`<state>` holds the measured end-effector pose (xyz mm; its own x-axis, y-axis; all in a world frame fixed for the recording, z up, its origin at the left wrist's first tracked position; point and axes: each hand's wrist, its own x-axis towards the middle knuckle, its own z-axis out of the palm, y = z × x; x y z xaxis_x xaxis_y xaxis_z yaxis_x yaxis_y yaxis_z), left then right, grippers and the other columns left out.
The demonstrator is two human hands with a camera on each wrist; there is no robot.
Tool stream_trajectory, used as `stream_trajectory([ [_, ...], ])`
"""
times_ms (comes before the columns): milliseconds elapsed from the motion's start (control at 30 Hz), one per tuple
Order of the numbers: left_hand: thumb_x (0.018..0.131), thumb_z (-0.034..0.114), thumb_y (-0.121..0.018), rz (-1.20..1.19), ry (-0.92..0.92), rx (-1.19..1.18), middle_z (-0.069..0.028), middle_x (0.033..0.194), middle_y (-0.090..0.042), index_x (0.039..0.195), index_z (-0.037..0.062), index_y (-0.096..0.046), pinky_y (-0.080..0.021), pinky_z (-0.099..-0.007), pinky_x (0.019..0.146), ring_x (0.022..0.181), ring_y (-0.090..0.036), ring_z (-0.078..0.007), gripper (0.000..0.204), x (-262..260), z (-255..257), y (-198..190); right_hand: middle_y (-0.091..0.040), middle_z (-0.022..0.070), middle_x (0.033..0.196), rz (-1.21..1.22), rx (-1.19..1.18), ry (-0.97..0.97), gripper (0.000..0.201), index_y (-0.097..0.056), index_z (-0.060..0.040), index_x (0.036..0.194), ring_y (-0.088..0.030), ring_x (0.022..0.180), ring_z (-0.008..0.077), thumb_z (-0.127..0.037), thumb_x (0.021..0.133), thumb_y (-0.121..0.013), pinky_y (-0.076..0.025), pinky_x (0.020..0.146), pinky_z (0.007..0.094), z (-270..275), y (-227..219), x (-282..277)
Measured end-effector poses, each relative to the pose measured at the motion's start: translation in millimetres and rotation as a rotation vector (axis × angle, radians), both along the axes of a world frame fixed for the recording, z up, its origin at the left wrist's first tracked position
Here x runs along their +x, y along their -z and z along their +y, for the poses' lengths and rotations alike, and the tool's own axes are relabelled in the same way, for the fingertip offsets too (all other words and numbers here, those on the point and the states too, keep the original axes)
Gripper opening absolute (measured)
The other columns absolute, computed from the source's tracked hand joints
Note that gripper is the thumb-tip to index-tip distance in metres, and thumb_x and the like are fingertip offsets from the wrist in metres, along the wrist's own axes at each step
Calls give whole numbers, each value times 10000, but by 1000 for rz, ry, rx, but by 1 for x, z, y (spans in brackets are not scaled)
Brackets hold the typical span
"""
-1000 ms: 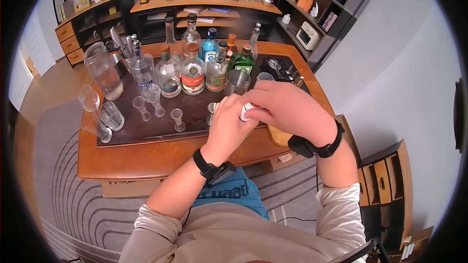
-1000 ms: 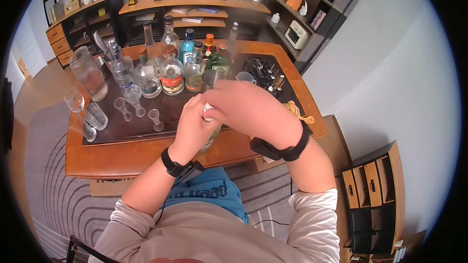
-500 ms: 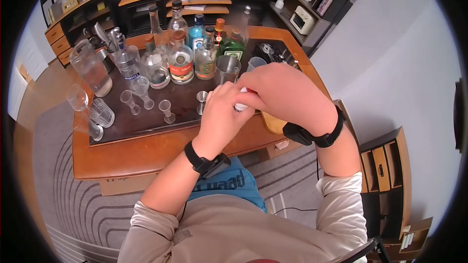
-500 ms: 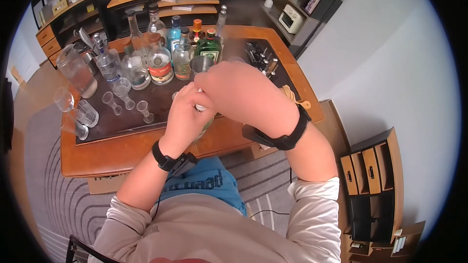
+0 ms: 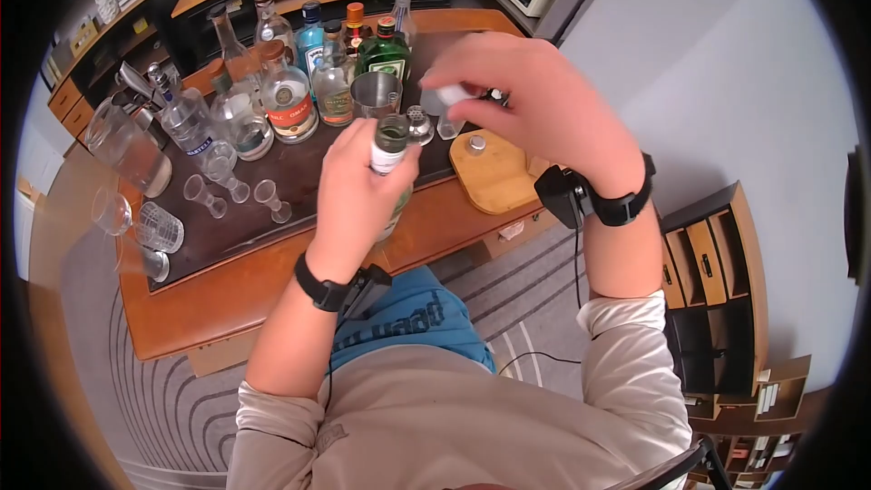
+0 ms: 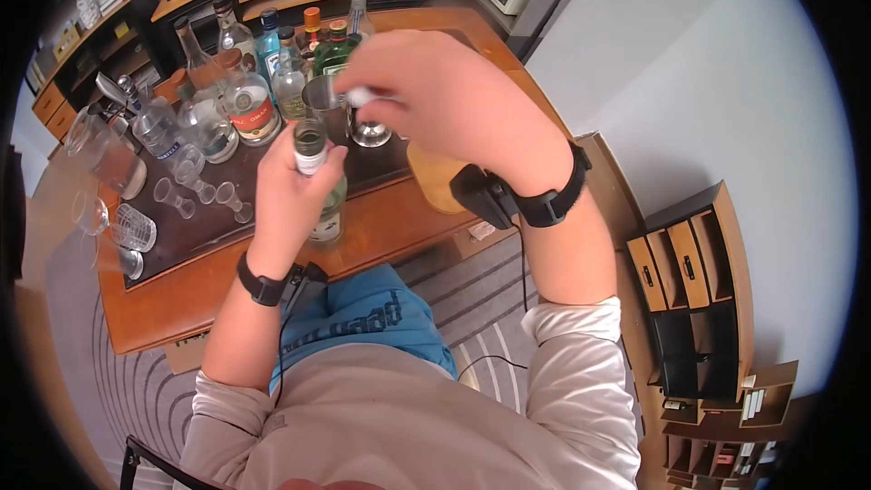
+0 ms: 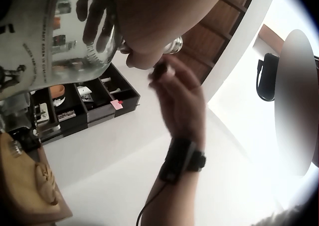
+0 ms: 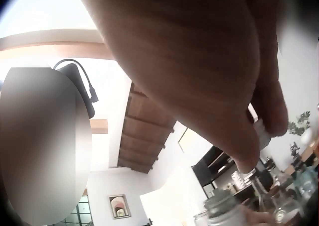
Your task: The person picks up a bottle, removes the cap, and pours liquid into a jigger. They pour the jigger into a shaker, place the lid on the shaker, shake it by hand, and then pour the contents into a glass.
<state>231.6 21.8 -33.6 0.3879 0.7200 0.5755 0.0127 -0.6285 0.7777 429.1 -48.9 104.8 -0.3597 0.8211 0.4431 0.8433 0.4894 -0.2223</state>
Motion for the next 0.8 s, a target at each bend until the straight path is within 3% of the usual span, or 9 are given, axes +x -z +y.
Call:
stream_trajectory([
  [100,894,59,-801,-37,-13,-139,-140,896,-650,1040,-1,-707,-525,-383,765,799,-635,-302,183,-11,1,4,-693,112,1007,66,-181,286,274,-767,-58,1182,-686,912,309,-59,910,-803,-554,820,397,-5,53,40],
  [133,953,86,-790,1,-20,-130,-5,874,-690,950,43,-665,-514,-299,780,836,-619,-93,132,-16,4,7,-678,119,1011,65,-132,301,287,-766,-60,1196,-683,908,305,-75,912,-804,-550,814,396,-3,89,59],
  [233,952,83,-788,-12,0,-150,-1,885,-692,969,42,-664,-510,-294,783,836,-620,-100,132,-24,5,9,-655,137,1045,97,-181,466,311,-754,-42,1216,-680,927,304,-102,913,-781,-554,838,398,-3,213,106],
  [300,954,82,-786,-20,0,-139,0,892,-695,976,42,-663,-510,-294,785,839,-620,-99,132,-26,6,11,-673,179,1060,178,-210,546,293,-755,-45,1206,-680,987,356,-99,918,-749,-556,881,430,-7,245,102],
  [467,958,80,-783,-8,28,-113,-3,913,-698,987,40,-660,-511,-294,789,850,-623,-100,133,-25,7,12,-691,222,1072,392,-182,694,301,-740,-39,1216,-684,1015,424,-106,923,-725,-566,919,471,4,282,100],
  [567,958,75,-783,-5,9,-147,-4,928,-698,985,40,-657,-513,-296,794,860,-629,-102,133,-26,7,13,-693,209,1082,145,-185,672,346,-720,-28,1250,-694,965,439,-115,916,-748,-577,900,482,4,289,104],
  [633,900,71,-812,-57,-8,-147,-87,889,-636,953,-4,-663,-515,-337,757,789,-612,-212,175,-28,6,11,-684,139,1063,244,-57,636,456,-685,-18,1301,-665,804,259,-82,871,-822,-567,776,368,-10,277,96],
  [733,894,68,-818,-76,-5,-164,-78,899,-644,948,-1,-666,-516,-326,763,808,-630,-194,175,-34,9,15,-687,90,1081,322,60,749,418,-684,-29,1294,-635,780,178,-78,900,-815,-543,732,320,-38,229,67],
  [800,893,67,-820,-118,-3,-141,-72,915,-651,942,0,-664,-516,-318,774,826,-638,-185,177,-39,8,16,-680,86,1109,456,29,763,409,-675,-29,1313,-655,855,179,-104,933,-806,-547,777,314,-57,242,58],
])
